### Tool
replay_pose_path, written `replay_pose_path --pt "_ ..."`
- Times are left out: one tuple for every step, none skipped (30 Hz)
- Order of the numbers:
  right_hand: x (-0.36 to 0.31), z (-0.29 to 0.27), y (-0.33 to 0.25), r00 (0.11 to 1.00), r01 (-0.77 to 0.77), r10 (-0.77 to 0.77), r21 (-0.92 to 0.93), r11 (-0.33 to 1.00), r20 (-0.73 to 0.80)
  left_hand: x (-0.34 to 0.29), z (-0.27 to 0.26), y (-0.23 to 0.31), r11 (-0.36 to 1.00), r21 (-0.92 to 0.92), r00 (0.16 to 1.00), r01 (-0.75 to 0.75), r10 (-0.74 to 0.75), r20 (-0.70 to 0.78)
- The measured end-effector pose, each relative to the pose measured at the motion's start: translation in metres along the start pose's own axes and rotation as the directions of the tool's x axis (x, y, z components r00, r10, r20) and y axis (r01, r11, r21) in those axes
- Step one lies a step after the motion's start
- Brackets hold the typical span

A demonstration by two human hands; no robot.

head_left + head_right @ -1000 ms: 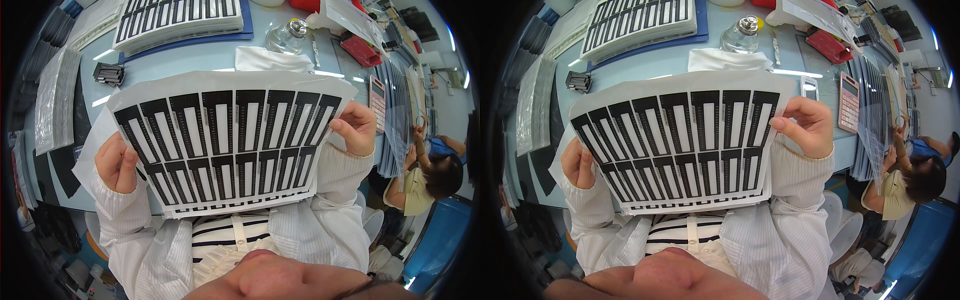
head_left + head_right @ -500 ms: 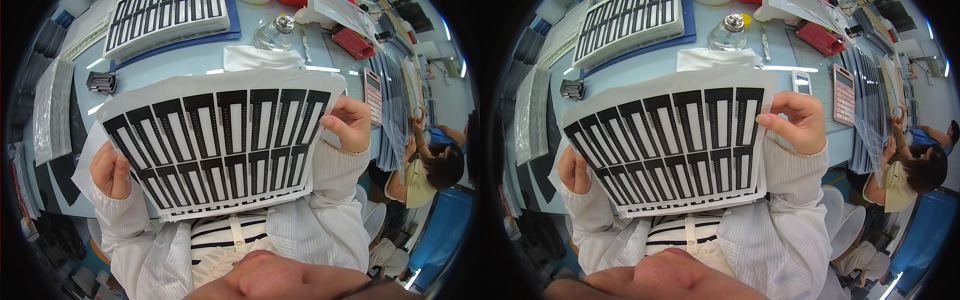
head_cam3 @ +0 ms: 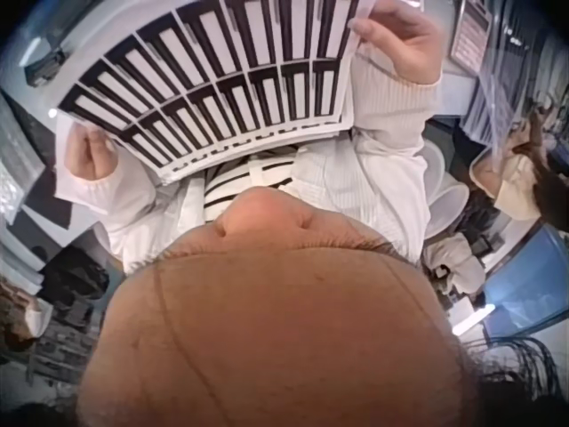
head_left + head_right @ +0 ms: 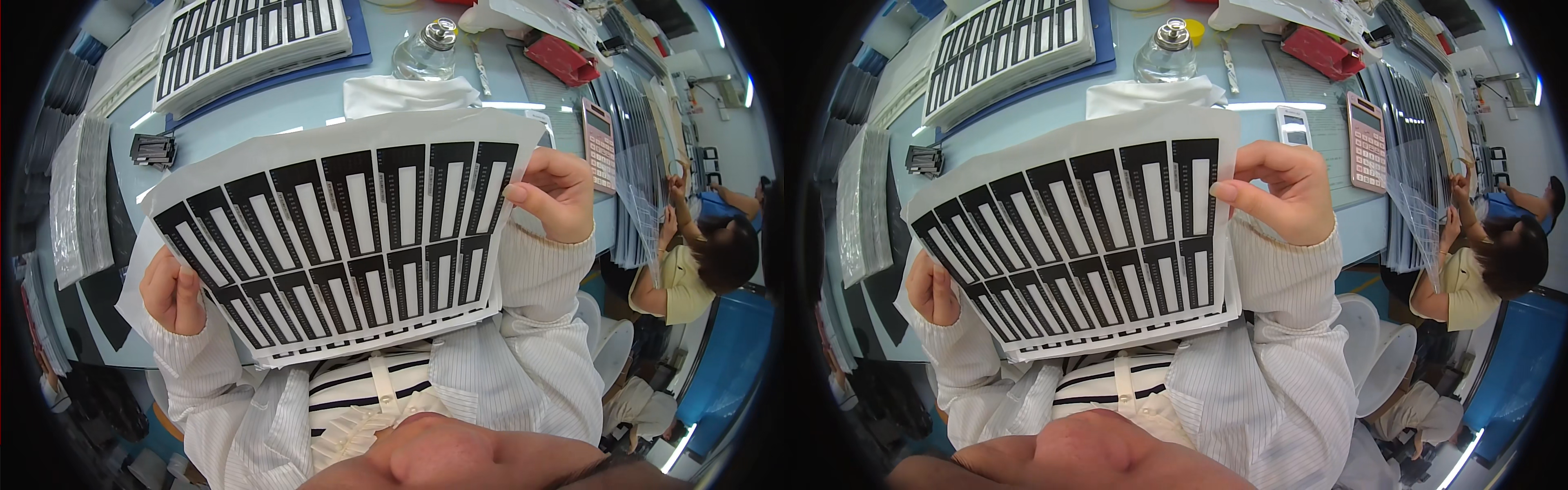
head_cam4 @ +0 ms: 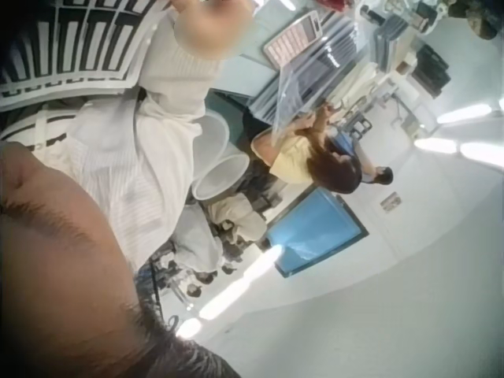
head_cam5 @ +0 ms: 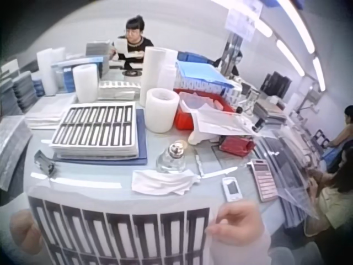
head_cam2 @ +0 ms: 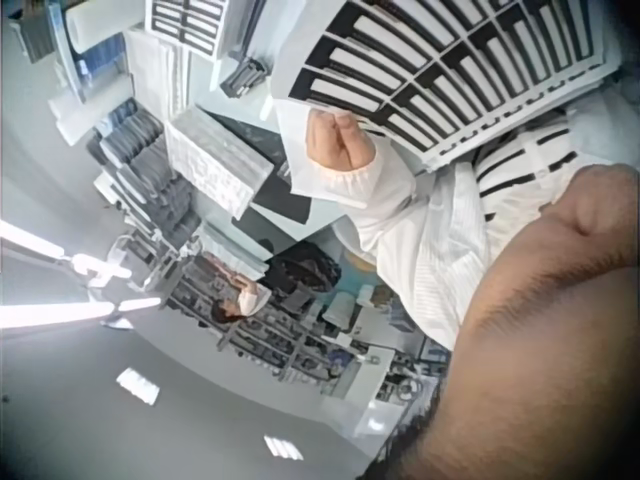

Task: The person is inspecting and sorting small electronic components on carrier sheets at a workbench.

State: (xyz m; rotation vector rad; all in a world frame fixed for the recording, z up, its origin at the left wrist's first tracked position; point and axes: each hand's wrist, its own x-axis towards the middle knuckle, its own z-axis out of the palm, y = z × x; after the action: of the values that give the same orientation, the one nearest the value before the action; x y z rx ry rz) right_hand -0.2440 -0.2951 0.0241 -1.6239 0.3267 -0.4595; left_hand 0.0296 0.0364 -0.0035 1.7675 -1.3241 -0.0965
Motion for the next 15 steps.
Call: replay_pose_path --pt "0.0004 0.0001 0.0003 1.000 0.010 -0.010 0.011 1.000 0.002 -0.0001 -0.0004 -0.0004 1.000 0.012 1.000 0.002 -0.002 0.004" --pt "0.0006 0.0000 0.0004 1.000 0.010 -0.010 0.006 1.000 0.001 -0.0001 -0.0007 -0.0008 1.000 -0.001 1.000 0.000 0.000 0.005" --pt "0.0006 0.0002 0.0005 1.000 0.012 -0.012 0.010 1.000 0.000 -0.0003 -0.0009 -0.0012 1.000 0.001 1.000 -0.001 0.001 0.006" --pt "0.0005 0.0005 0.0005 1.000 0.015 -0.015 0.023 1.000 0.000 -0.0004 -0.0009 -0.0016 1.000 0.004 1.000 0.000 0.000 0.010" --pt "0.0003 0.0011 0.0005 1.000 0.009 -0.009 0.018 1.000 -0.008 -0.0006 -0.0009 -0.0019 1.000 0.001 1.000 -0.001 0.001 0.006" --pt "0.0001 0.0017 0.0004 1.000 0.004 -0.003 0.021 1.000 -0.015 -0.0008 -0.0008 -0.0021 1.000 -0.001 1.000 0.000 0.000 0.004" --pt "0.0001 0.0021 0.0001 1.000 -0.002 0.003 0.028 1.000 -0.022 -0.0010 -0.0006 -0.0024 1.000 0.008 1.000 0.006 -0.006 0.003" --pt "-0.0001 0.0025 -0.0006 1.000 -0.004 0.004 0.018 1.000 -0.023 -0.0011 -0.0010 -0.0026 1.000 -0.005 1.000 0.005 -0.005 0.006" --pt "-0.0003 0.0027 -0.0012 1.000 -0.006 0.006 0.013 1.000 -0.025 -0.0013 -0.0013 -0.0028 1.000 -0.007 1.000 0.009 -0.009 0.011" --pt "-0.0002 0.0029 -0.0018 1.000 -0.007 0.007 0.008 1.000 -0.027 -0.0013 -0.0016 -0.0030 1.000 -0.009 1.000 0.012 -0.012 0.016" --pt "0.0000 0.0033 -0.0019 1.000 -0.009 0.009 0.013 1.000 -0.027 -0.0013 -0.0017 -0.0034 1.000 -0.010 1.000 0.009 -0.008 0.017" --pt "0.0004 0.0036 -0.0021 1.000 -0.011 0.012 0.017 1.000 -0.027 -0.0013 -0.0017 -0.0038 1.000 -0.012 1.000 0.005 -0.005 0.017" --pt "0.0005 0.0040 -0.0022 1.000 -0.010 0.011 0.027 1.000 -0.027 -0.0013 -0.0014 -0.0043 1.000 -0.006 1.000 0.004 -0.004 0.018" --pt "0.0002 0.0048 -0.0020 0.999 -0.013 0.013 0.023 1.000 -0.039 -0.0013 -0.0016 -0.0047 1.000 0.007 1.000 -0.006 0.006 0.017" --pt "-0.0001 0.0056 -0.0019 0.999 -0.013 0.014 0.025 1.000 -0.050 -0.0013 -0.0009 -0.0051 1.000 0.004 1.000 -0.017 0.017 0.003"
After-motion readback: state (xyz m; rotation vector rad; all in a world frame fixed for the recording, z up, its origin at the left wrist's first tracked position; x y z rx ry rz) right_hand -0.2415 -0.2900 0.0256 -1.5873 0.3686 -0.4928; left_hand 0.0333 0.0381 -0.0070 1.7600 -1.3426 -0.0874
